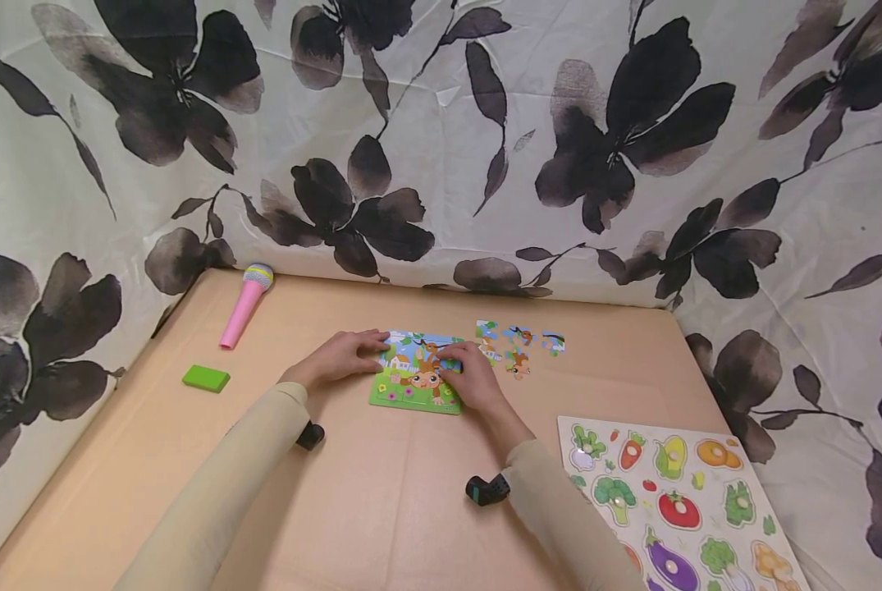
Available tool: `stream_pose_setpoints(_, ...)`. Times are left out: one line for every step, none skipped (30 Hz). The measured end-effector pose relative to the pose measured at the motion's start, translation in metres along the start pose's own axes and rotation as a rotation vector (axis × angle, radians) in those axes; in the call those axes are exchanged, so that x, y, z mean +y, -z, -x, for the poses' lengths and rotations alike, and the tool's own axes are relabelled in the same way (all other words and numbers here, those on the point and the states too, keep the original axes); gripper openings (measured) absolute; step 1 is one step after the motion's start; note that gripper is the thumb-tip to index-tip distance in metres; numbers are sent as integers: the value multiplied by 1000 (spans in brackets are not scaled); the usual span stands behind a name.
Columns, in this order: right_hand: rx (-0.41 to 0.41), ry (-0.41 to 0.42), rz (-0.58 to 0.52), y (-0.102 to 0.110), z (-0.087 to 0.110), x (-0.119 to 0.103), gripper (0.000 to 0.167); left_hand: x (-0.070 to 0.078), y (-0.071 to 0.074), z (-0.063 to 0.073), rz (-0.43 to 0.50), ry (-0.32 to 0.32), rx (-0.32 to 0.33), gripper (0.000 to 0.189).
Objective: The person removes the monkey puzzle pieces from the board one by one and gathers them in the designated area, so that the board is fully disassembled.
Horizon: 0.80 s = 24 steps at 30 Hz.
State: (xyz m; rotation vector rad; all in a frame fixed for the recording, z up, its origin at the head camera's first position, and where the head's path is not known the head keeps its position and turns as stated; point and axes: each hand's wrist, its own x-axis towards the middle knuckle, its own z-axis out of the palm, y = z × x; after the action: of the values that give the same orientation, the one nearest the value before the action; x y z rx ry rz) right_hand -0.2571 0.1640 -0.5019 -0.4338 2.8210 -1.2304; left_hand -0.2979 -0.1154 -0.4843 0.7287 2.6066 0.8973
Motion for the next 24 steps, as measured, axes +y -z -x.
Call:
stream_pose_setpoints(8, -25, -12, 2, 0, 2, 27, 0, 0, 0, 0, 2, -2, 47)
stream_pose_setpoints(14, -52, -31, 4, 0, 4, 27, 0, 0, 0, 0, 2, -3, 47)
stream_pose_setpoints(21, -71, -47, 7, 0, 5, 28, 0, 0, 0, 0, 3, -4, 47)
stream_pose_setpoints(27, -88, -75, 10, 1, 7, 28, 1, 0, 0, 1, 3, -4, 47)
stream_pose_setpoints(32, -103, -102, 13, 1, 9, 29, 1, 0, 0, -1, 4, -5, 47)
stream_pose_setpoints(38, -122, -135, 16, 3, 10, 29, 1, 0, 0, -2, 4, -6, 47)
stream_pose_setpoints(41, -136, -168, 20, 4, 12, 31, 2, 0, 0, -2, 5, -7, 47)
stream_pose_setpoints(44, -147, -184, 24, 7, 13, 32, 2, 0, 0, -4, 5, -8, 47)
stream_pose_setpoints(46, -154, -202, 28, 9, 15, 33, 2, 0, 0, -8, 6, -9, 48)
stream_pose_setpoints(45, -168, -226, 33, 11, 17, 34, 2, 1, 0, -9, 6, -9, 48)
stream_pose_setpoints(45, -180, -233, 37, 13, 19, 35, 3, 1, 1, -12, 7, -9, 48)
stream_pose_setpoints(45, -199, -246, 42, 16, 20, 36, 2, 1, 1, -11, 8, -11, 48)
stream_pose_setpoints(40, -216, -255, 47, 19, 23, 37, 2, 1, 1, -13, 6, -10, 48)
stream_pose_setpoints(36, -231, -258, 53, 22, 27, 38, 2, 1, 1, -18, 3, -9, 48)
stream_pose_setpoints(31, -247, -259, 58, 24, 30, 39, 2, 1, 0, -18, 4, -10, 48)
stream_pose_setpoints(28, -265, -261, 64, 27, 34, 39, 2, 1, 0, -20, 3, -10, 48)
stream_pose_setpoints(25, -277, -258, 70, 30, 38, 40, 1, 1, 0, -23, 2, -11, 48)
stream_pose_setpoints(20, -286, -251, 76, 33, 43, 40, 1, 1, 0, -24, 1, -11, 48)
stream_pose_setpoints(14, -289, -233, 82, 36, 48, 40, 1, 1, 0, -27, 0, -11, 48)
stream_pose_setpoints(11, -293, -208, 87, 39, 52, 39, 1, 1, 0, -26, 3, -13, 48)
stream_pose_setpoints(10, -299, -190, 93, 42, 56, 38, 1, 1, 0, -24, 5, -15, 48)
stream_pose_setpoints(10, -306, -181, 98, 45, 59, 37, 1, 1, 0, -24, 5, -16, 48)
stream_pose_setpoints(8, -308, -162, 103, 48, 62, 36, 1, 1, 0, -22, 7, -17, 48)
stream_pose_setpoints(9, -314, -145, 107, 51, 65, 35, 1, 1, 0, -21, 9, -17, 49)
